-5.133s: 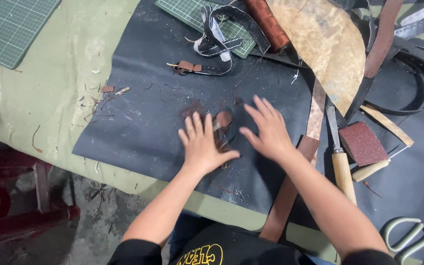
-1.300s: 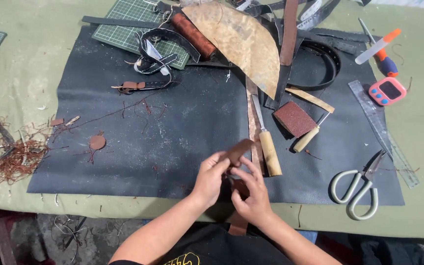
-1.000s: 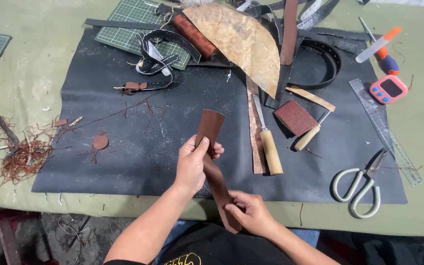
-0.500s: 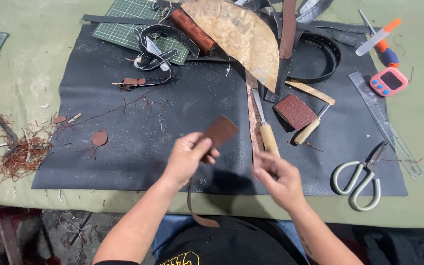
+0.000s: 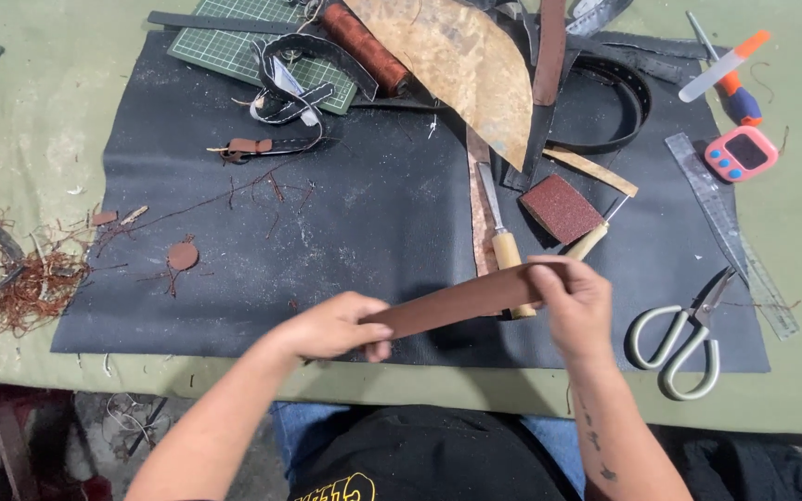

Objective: Organizing leather scraps, thread, and hand tools on a workbench in a leather workshop.

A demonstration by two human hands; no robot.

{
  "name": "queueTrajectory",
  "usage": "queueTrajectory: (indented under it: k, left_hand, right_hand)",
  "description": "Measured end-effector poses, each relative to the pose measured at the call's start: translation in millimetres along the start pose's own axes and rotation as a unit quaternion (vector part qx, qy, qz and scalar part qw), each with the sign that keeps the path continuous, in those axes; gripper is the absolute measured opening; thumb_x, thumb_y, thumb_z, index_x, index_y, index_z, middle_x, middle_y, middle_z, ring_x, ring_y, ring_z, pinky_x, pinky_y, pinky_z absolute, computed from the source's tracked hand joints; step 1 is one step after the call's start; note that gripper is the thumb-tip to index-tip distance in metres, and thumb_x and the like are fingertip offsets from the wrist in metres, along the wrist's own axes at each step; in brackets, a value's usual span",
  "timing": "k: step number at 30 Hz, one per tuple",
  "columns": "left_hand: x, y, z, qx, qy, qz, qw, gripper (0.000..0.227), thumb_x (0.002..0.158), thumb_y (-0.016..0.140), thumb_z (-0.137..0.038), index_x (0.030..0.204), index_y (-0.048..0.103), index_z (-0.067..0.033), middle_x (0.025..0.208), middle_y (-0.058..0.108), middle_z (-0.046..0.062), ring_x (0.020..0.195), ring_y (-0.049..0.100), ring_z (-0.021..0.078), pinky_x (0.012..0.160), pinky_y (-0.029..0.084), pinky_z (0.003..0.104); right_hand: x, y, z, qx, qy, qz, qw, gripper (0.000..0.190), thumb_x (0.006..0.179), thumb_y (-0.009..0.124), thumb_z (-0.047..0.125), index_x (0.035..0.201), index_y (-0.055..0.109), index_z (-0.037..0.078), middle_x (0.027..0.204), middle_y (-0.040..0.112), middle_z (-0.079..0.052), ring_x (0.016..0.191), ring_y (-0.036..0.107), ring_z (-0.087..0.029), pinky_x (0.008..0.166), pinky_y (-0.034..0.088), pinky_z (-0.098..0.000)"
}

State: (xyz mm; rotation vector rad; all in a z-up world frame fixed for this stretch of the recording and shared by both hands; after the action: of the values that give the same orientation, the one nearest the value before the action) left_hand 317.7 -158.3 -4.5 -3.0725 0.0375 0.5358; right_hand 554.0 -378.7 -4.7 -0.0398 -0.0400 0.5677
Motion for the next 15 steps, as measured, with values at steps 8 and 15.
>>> queueTrajectory:
  k: [8, 15]
  left_hand:
    - [-80, -109, 5, 0.128, -0.151, -0.294, 0.935, 0.029, 0.099, 0.059, -0.008, 0.119, 0.073, 0.0061, 0.080, 0.075, 0.028, 0.076, 0.075, 0.0375, 0.080, 0.058, 0.050]
    - [-19, -51, -29, 0.488, 0.027, -0.343, 0.803, 0.034, 0.090, 0.071, -0.023, 0.124, 0.073, -0.0166, 0.127, 0.066, 0.011, 0.122, 0.062, 0.0346, 0.104, 0.047, 0.047]
  right_hand:
    - [4, -60, -54, 0.052, 0.009, -0.126, 0.991, 0.011, 0.105, 0.064, 0.005, 0.112, 0.072, 0.004, 0.082, 0.069, -0.008, 0.056, 0.054, -0.007, 0.050, 0.048, -0.0195]
    - [-9, 9, -44, 0.019, 0.060, -0.007, 0.998, 0.020, 0.103, 0.059, 0.007, 0.117, 0.073, 0.001, 0.086, 0.074, -0.016, 0.069, 0.070, -0.020, 0.062, 0.061, -0.0333]
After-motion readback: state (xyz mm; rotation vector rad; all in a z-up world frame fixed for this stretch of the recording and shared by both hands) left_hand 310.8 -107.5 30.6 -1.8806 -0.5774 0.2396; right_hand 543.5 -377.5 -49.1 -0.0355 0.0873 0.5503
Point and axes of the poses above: each hand's wrist, its own x-axis towards the middle knuckle, its own y-axis out of the palm, z = x × y, the point moved 5 cm from there along x, towards the middle knuckle
